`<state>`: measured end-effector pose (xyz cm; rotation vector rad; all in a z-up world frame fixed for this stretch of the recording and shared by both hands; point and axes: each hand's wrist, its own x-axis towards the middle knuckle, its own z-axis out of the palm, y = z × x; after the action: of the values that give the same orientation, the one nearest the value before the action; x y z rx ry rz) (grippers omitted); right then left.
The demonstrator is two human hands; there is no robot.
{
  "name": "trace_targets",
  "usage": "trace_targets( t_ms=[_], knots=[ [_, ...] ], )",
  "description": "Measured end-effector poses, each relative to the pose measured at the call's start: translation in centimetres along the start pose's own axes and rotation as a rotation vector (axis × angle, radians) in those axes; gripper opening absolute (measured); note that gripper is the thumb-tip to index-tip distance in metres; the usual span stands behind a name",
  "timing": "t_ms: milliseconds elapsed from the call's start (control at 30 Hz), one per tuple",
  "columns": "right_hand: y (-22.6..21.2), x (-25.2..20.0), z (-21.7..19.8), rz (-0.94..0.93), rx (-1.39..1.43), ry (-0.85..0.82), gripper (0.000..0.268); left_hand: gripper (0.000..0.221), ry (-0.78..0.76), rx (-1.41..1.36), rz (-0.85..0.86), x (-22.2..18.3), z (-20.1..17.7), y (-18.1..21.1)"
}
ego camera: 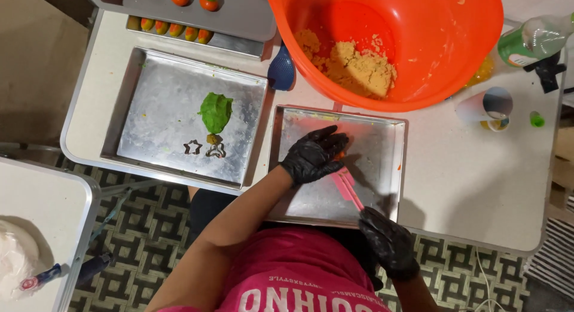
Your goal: Decorating small orange dough balls with green dough accents to resemble carrots or pumpkins using a small brush-like tool and a spatula.
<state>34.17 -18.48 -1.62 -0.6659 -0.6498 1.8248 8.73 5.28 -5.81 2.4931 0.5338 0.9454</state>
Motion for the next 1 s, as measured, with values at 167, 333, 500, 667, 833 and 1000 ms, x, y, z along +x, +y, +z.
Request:
trace_targets(
  t_ms=[167,333,500,667,833,1000],
  knots=[
    [-1.1,-2.6,-0.3,-0.63,-1.099,0.357,0.037,0.063,-0.053,0.34,-0.206,0.7,2.7,0.1],
    [-2.9,-0.3,2.7,-0.726,-1.005,0.518,0.046,0.039,0.011,0.503,-0.111,1.5,3.9,-1.6],
    [-0.9,2.6,4.0,-0.796,-1.105,0.761,0.013,0.033,-0.007,0.528,-0.02,2.7,3.1,-2.1],
    [-0.6,3.5,4.6,-0.63,-0.741,1.039,0.008,0.023,0.118,-0.153,-0.321,3.1,0.8,-2.0],
    [-4.3,1.7,4.8,-0.433,-1.311,0.894,0.012,0.013,0.294,-0.921,-0.894,3.7,-0.8,-1.0],
    [-7.8,1.0,5.0,-0.206,-1.39,0.773,0.042,0.033,0.612,-0.983,-0.562,-1.0,3.1,-4.4]
  ],
)
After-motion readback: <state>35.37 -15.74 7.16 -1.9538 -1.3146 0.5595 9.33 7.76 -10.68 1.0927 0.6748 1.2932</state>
